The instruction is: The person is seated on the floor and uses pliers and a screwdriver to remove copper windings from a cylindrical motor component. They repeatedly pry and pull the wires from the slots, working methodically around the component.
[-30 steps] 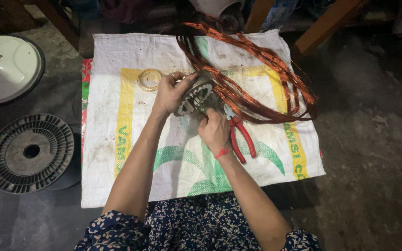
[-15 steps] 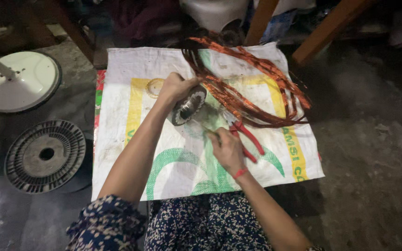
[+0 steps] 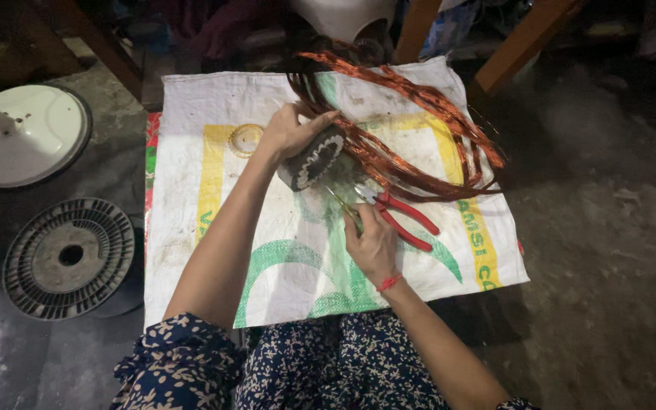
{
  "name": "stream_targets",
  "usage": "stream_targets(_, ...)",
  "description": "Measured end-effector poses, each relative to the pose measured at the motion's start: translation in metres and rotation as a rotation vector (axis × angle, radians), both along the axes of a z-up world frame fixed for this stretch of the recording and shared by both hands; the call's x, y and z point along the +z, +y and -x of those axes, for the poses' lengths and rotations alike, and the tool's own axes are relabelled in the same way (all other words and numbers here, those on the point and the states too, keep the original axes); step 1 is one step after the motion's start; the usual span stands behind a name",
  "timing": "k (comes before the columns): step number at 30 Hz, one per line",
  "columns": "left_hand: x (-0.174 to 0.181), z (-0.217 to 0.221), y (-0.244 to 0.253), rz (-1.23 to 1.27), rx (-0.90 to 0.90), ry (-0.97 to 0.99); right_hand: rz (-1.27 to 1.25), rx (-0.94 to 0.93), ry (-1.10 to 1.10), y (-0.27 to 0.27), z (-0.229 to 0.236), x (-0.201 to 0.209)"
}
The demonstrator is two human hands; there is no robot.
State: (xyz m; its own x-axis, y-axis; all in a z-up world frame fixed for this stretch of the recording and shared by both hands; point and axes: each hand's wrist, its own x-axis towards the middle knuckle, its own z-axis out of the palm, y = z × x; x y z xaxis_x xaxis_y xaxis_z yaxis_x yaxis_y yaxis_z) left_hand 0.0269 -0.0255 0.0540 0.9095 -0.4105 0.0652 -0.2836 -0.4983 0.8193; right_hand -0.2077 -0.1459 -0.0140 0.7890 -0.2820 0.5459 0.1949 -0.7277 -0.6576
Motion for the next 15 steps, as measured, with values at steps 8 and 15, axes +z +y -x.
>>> stream_targets(8, -0.011, 0.010, 0.011, 0.035, 0.112, -0.007, 0.084, 0.019, 0.034, 0.003, -0.006, -0.004)
stream_targets(15, 0.006, 0.006, 0.001, -0.085, 0.078, 0.027, 0.021, 0.085, 0.025, 0.013, -0.005, 0.000)
